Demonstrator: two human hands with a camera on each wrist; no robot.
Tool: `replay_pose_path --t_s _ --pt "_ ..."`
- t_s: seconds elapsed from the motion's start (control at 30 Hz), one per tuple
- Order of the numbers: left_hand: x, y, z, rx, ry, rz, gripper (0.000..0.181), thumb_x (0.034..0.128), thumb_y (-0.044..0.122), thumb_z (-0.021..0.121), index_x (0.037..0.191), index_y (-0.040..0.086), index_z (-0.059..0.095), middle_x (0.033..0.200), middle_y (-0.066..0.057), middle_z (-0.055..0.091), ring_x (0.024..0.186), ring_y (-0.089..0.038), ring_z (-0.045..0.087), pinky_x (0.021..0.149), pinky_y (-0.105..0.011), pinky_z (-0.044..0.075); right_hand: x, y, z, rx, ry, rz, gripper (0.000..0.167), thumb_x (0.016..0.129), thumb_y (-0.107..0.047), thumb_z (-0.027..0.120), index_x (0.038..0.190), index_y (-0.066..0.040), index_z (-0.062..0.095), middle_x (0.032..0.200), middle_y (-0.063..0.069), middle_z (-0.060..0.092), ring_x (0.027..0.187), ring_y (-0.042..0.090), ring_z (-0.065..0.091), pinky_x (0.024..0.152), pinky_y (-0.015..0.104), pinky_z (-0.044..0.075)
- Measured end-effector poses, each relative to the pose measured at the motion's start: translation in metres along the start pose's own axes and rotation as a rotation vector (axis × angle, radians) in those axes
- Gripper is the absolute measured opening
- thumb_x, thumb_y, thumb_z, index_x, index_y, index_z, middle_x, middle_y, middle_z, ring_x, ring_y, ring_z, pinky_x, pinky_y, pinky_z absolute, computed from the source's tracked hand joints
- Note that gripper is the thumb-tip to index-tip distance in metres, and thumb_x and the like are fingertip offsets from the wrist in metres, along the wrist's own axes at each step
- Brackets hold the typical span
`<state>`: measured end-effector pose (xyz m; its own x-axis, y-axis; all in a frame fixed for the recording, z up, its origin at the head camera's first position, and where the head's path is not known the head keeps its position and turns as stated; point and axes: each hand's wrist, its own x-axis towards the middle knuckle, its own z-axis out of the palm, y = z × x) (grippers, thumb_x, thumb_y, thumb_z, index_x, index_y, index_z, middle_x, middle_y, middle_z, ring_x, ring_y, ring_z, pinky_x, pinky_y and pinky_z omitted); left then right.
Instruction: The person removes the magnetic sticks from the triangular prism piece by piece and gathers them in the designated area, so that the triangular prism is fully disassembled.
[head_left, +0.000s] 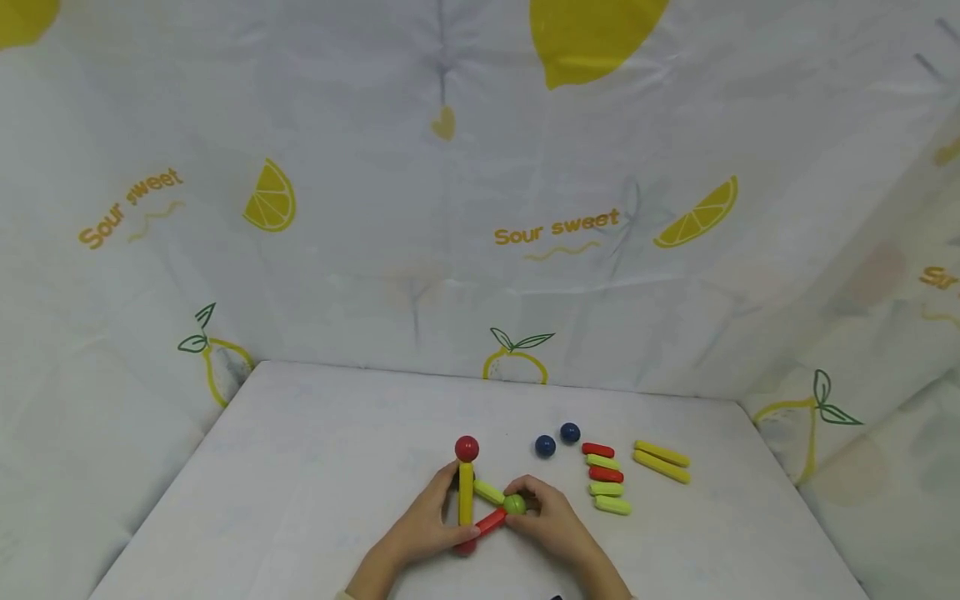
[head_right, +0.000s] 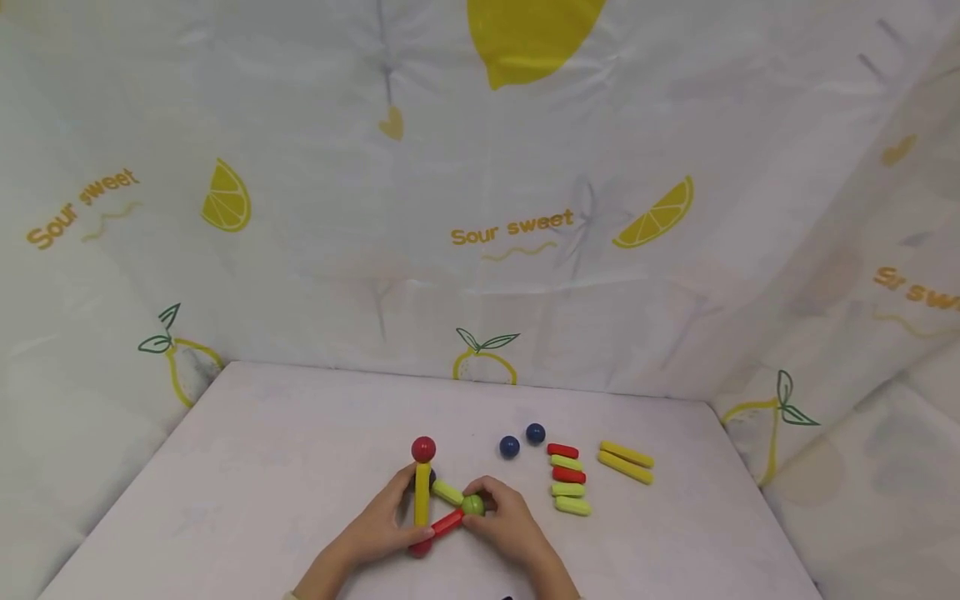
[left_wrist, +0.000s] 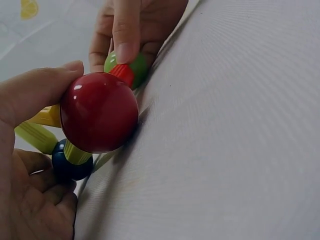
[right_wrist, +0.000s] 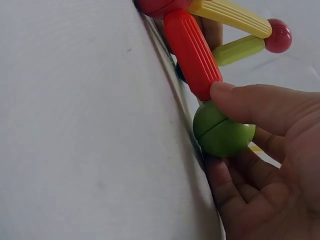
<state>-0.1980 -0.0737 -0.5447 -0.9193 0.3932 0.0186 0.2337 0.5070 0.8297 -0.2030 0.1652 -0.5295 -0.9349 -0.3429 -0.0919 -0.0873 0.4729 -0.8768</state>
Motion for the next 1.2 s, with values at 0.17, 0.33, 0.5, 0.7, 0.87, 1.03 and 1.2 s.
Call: replay_pose_path --t_s 0.17,0.33,0.5,0.7,0.87,1.03,1.2 --pt "0.0 0.001 0.001 0.004 -0.005 -0.002 0.101 0.076 0.057 0.068 0.149 0.006 0.022 0.153 -0.012 0.03 0.14 -0.028 0.031 0.111 -0.055 0.03 -0.001 0.002 0.0 -0.035 0.011 -0.035 0.029 0.08 -0.023 0.074 0.105 -0.016 0.062 0.107 0.0 0.062 0.096 0.016 0.055 0.083 0.021 0.051" --pt "-0.001 0.002 0.001 0.011 -0.007 0.011 0.1 0.0768 0.057 0.067 0.15 0.008 0.021 0.154 -0.009 0.029 0.14 -0.027 0.032 0.111 -0.054 0.031 -0.003 -0.001 -0.001 -0.069 0.017 -0.047 0.028 0.081 -0.022 0.072 0.108 -0.017 0.064 0.107 -0.001 0.062 0.093 0.014 0.051 0.078 0.02 0.047" --pt "-0.001 0.003 0.001 0.008 -0.008 0.003 0.1 0.0764 0.057 0.067 0.15 0.009 0.021 0.154 -0.008 0.029 0.14 -0.026 0.032 0.111 -0.053 0.031 -0.002 0.001 -0.002 -0.021 0.085 -0.003 0.033 0.084 -0.02 0.068 0.116 -0.015 0.063 0.116 0.001 0.063 0.105 0.019 0.056 0.087 0.024 0.053" --pt "-0.001 0.002 0.001 0.015 -0.01 -0.001 0.1 0.0764 0.058 0.067 0.15 0.009 0.02 0.154 -0.008 0.029 0.14 -0.026 0.031 0.111 -0.053 0.03 0.003 0.005 -0.005 0.102 0.396 0.123 0.035 0.082 -0.017 0.073 0.115 -0.011 0.061 0.116 0.005 0.064 0.111 0.022 0.061 0.091 0.029 0.053" --pt "-0.001 0.002 0.001 0.021 -0.004 0.014 0.1 0.0768 0.057 0.068 0.15 0.01 0.02 0.154 -0.008 0.028 0.141 -0.026 0.031 0.112 -0.052 0.03 0.006 0.006 -0.011 0.062 0.563 0.198 0.035 0.085 -0.012 0.068 0.119 -0.008 0.06 0.12 0.011 0.062 0.113 0.025 0.059 0.095 0.038 0.051" --pt "-0.001 0.001 0.001 0.019 -0.006 0.009 0.1 0.0764 0.057 0.068 0.151 0.01 0.02 0.154 -0.009 0.029 0.14 -0.027 0.031 0.111 -0.053 0.03 0.008 0.006 -0.016 0.003 0.62 0.22 0.036 0.089 -0.008 0.062 0.124 -0.002 0.056 0.127 0.019 0.058 0.116 0.033 0.057 0.097 0.045 0.048" --pt "-0.001 0.002 0.002 0.019 -0.006 0.0 0.101 0.076 0.058 0.068 0.15 0.01 0.02 0.154 -0.009 0.029 0.14 -0.028 0.031 0.111 -0.054 0.031 0.012 0.007 -0.018 -0.036 0.624 0.229 0.038 0.091 -0.008 0.056 0.128 0.0 0.051 0.132 0.021 0.053 0.119 0.035 0.053 0.1 0.049 0.045"
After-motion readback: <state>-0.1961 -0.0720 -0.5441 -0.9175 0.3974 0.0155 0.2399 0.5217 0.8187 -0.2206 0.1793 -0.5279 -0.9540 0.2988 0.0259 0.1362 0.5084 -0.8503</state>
